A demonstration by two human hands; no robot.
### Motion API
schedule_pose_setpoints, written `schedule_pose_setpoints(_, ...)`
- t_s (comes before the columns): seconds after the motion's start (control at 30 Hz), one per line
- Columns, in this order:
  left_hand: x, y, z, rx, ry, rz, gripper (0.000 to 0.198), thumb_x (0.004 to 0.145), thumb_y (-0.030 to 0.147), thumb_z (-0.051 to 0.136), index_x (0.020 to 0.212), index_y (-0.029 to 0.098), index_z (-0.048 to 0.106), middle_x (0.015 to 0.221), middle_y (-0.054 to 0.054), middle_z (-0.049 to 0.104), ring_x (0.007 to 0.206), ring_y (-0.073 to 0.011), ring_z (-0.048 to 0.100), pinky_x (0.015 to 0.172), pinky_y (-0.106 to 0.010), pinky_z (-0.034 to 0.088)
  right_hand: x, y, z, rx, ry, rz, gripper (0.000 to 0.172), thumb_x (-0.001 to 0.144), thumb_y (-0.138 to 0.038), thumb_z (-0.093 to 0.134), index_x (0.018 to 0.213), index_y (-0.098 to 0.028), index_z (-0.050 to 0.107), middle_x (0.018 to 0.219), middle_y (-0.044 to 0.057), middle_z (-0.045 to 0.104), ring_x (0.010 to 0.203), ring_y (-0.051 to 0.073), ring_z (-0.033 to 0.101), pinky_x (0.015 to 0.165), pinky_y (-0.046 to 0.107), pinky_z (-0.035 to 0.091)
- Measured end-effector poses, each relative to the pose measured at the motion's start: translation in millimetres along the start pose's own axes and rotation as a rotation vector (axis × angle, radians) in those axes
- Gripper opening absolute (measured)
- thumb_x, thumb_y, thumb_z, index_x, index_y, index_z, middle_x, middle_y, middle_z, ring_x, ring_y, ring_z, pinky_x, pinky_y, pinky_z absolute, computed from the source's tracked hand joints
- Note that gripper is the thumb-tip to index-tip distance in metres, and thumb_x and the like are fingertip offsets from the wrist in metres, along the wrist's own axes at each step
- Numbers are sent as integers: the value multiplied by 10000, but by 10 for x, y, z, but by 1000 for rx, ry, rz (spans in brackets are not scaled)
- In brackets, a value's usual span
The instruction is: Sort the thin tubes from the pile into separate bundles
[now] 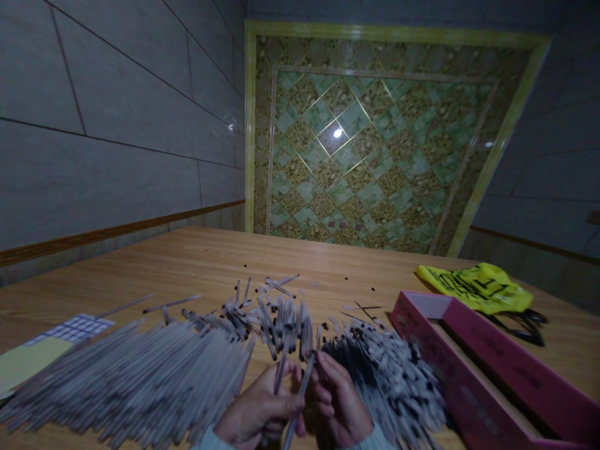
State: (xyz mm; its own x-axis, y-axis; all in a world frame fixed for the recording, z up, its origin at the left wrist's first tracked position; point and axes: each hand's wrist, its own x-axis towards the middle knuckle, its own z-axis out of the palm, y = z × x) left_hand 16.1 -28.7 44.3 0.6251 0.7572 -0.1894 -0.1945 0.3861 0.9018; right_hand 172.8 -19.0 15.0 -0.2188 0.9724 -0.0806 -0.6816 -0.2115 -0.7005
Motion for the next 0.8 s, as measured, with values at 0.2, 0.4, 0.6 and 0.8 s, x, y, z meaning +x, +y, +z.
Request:
schedule_pose_setpoints(0.2,20,5,-35,-61,69,27,477,684,400,690,1073,210,489,504,-2,621,289,8,188,349,-163,36,13,-9,-37,-27,71,-52,297,653,-337,752,698,-155,522,560,-71,497,350,-16,230,310,120,85)
schedule_pose_setpoints(0.4,124,-8,-165,-445,224,296,321,615,238,763,872,122,610,670,1,595,382,44,202,369,-108,115,-1,74,20,-134,90,-39,344,644,-407,736,613,-146,513,445,-92,418,311,-8,201,295,142,81)
schedule_pose_setpoints(0.6,184,-26,-124,-202,513,422,401,633,378,736,929,145,597,474,91,418,368,4,200,352,-130,116,-10,174,41,-368,120,-74,388,650,-496,687,631,-141,533,412,-91,404,314,4,167,325,174,89)
schedule_pose_setpoints(0.8,218,-38,-121,-156,733,456,469,510,519,747,712,116,617,395,112,300,379,-16,184,347,-151,101,-81,138,154,-823,210,-411,274,664,-378,681,586,-128,602,496,-9,513,502,104,422,484,219,315)
